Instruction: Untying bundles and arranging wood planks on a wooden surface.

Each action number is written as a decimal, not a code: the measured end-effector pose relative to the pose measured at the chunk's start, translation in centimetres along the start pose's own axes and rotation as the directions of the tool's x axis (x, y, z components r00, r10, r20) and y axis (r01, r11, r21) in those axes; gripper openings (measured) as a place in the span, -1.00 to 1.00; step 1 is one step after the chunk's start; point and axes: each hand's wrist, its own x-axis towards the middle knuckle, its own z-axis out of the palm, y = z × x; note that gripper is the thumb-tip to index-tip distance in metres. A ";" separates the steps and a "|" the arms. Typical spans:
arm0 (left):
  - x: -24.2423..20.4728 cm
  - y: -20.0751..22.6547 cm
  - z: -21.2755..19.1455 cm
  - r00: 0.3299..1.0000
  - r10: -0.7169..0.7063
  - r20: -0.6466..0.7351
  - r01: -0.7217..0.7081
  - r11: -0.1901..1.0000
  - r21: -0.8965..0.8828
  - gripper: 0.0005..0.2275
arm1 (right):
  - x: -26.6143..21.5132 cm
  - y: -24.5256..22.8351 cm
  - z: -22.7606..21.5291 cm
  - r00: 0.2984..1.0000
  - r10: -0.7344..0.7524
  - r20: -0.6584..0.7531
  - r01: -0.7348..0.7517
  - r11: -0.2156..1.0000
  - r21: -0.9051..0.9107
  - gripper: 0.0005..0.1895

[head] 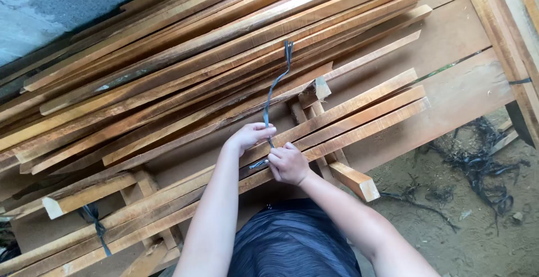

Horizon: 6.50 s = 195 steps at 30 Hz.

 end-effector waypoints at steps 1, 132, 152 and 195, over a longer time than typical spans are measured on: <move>0.0 -0.6 -0.1 1.000 0.005 -0.003 -0.005 1.000 -0.002 -0.53 | 0.0 -0.1 0.0 1.000 -0.006 0.000 0.006 1.000 -0.001 -0.81; 0.8 -2.0 1.9 0.832 0.036 -0.554 -0.288 0.881 -0.375 -0.76 | 1.7 3.6 2.3 0.410 0.734 0.541 -0.779 -0.027 0.627 -0.68; -1.3 -3.7 -0.2 0.824 0.547 -0.148 -0.485 0.815 0.317 -0.70 | 2.8 2.4 2.0 0.638 0.648 0.415 -0.770 0.533 0.351 -0.75; -1.7 -3.1 -0.3 0.909 0.366 -0.201 -0.330 0.924 0.191 -0.83 | 0.8 0.2 2.4 0.609 0.793 0.017 -0.740 0.560 0.373 -0.78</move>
